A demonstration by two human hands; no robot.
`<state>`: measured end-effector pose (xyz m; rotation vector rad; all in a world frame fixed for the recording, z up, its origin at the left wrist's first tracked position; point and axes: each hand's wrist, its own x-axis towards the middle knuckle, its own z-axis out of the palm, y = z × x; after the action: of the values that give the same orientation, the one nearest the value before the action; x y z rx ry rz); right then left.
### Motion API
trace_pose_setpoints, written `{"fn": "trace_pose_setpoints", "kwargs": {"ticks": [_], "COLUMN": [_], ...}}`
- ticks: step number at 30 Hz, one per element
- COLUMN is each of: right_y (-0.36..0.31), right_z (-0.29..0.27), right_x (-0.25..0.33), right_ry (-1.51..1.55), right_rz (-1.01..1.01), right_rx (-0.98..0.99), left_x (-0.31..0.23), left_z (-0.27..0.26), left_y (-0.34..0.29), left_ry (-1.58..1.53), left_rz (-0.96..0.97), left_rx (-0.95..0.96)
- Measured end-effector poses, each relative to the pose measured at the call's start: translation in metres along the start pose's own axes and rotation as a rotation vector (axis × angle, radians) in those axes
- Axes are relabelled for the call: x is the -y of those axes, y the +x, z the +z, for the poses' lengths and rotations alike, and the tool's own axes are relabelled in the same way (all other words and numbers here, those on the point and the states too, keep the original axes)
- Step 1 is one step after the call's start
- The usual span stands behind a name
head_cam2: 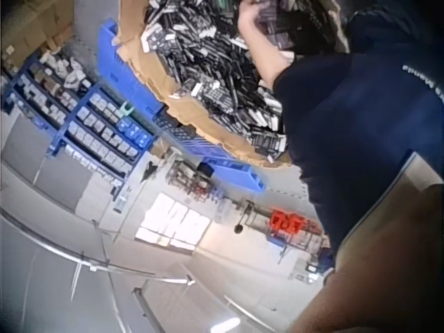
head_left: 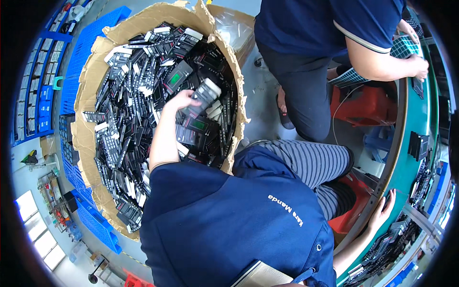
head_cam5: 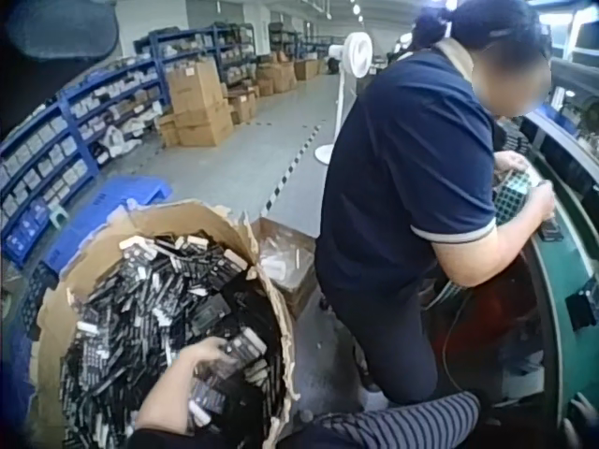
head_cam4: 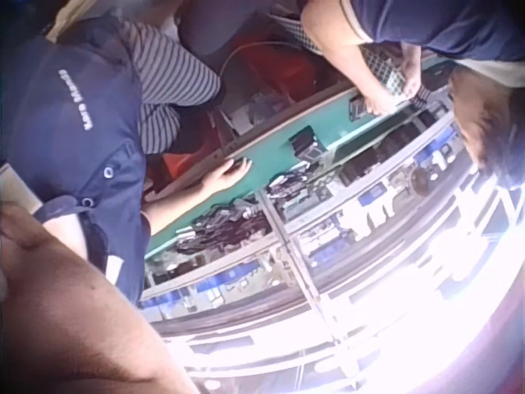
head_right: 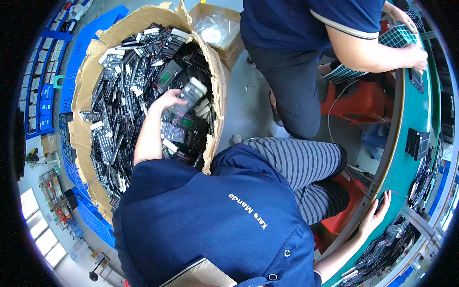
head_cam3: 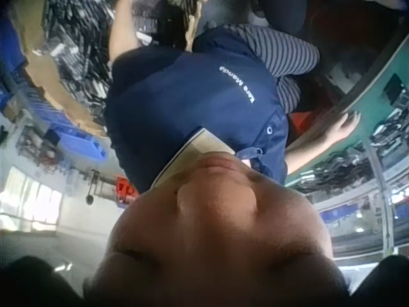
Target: The person picks up small electronic components from a large cardboard box and places them into clear plastic packaging sleeves on a green workbench. They handle the items one by one, inserting them into the sleeves and stacking the packaged units.
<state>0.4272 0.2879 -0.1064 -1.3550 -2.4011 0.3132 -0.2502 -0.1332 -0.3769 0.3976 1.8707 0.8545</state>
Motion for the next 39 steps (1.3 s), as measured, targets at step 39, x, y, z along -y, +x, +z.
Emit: {"fn": "trace_pose_setpoints", "kwargs": {"ticks": [39], "right_y": [0.017], "right_z": [0.047], "right_x": [0.024], "right_ry": [-0.681], "right_rz": [-0.003], "right_rx": [-0.237], "left_x": [0.030], "left_z": [0.049], "left_y": [-0.094], "left_ry": [0.641], "left_rz": [0.260], "left_rx": [-0.548]}}
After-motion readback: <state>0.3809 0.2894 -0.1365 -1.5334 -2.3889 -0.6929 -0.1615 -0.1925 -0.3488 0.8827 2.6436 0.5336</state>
